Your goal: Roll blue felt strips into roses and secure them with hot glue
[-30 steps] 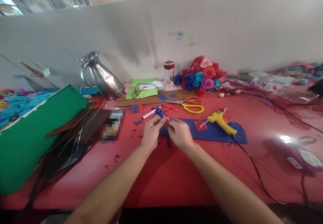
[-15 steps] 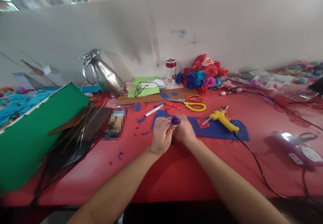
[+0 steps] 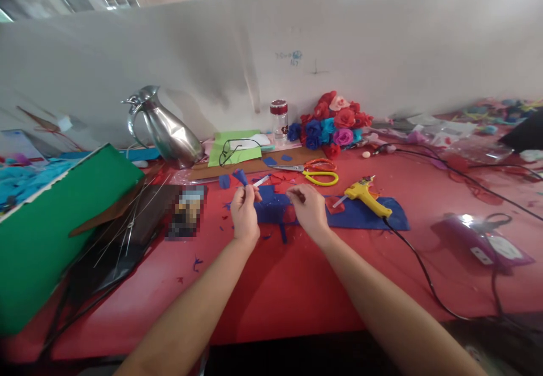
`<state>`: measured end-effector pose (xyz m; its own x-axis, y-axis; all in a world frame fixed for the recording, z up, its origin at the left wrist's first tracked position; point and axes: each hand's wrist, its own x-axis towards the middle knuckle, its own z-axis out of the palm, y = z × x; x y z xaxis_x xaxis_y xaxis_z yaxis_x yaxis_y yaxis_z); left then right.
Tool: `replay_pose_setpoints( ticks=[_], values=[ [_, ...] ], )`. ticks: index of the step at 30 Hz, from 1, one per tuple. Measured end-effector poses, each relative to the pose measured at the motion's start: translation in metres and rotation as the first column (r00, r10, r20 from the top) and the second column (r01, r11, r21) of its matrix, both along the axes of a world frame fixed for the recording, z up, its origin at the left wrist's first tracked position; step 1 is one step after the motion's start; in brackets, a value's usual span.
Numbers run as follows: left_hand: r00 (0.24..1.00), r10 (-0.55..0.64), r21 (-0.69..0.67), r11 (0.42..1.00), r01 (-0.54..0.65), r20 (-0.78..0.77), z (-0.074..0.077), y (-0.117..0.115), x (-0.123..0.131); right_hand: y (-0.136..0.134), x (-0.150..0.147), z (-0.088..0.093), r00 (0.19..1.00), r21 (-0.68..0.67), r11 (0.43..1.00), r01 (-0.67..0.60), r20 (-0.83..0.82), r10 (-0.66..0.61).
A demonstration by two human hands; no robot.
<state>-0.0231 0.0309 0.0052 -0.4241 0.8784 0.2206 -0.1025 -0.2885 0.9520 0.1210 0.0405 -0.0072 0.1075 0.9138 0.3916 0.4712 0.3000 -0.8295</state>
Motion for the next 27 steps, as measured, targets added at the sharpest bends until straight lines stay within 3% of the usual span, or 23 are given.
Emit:
replay_pose_setpoints(
  ticks=[4,10,14,18,21,27],
  values=[
    [0.994,0.044,-0.075,0.997,-0.037,0.098,-0.002,0.003,0.000,0.005,0.003,-0.002,0.992,-0.011,0.998,0.055,-0.115,-0.056],
    [0.993,-0.040,0.027,0.999,0.043,-0.108,0.003,-0.008,0.006,0.004,0.002,-0.012,0.985,-0.034,0.998,-0.057,0.162,0.061],
    [0.997,0.049,-0.027,0.998,-0.048,0.056,-0.002,0.001,0.000,0.002,0.003,-0.017,0.956,-0.036,0.988,-0.152,0.250,0.156],
    [0.970,0.151,-0.098,0.986,-0.135,0.190,-0.007,0.013,-0.010,0.009,0.004,-0.012,0.944,0.045,0.997,-0.067,0.326,0.049],
    [0.970,0.150,-0.078,0.987,-0.137,0.192,-0.007,0.013,-0.010,0.023,-0.008,-0.005,0.884,0.051,0.999,0.003,0.466,-0.027],
    [0.999,0.029,0.010,1.000,-0.029,-0.026,-0.005,0.003,-0.002,0.049,-0.051,-0.003,0.856,-0.222,0.966,0.134,0.516,0.000]
  ],
)
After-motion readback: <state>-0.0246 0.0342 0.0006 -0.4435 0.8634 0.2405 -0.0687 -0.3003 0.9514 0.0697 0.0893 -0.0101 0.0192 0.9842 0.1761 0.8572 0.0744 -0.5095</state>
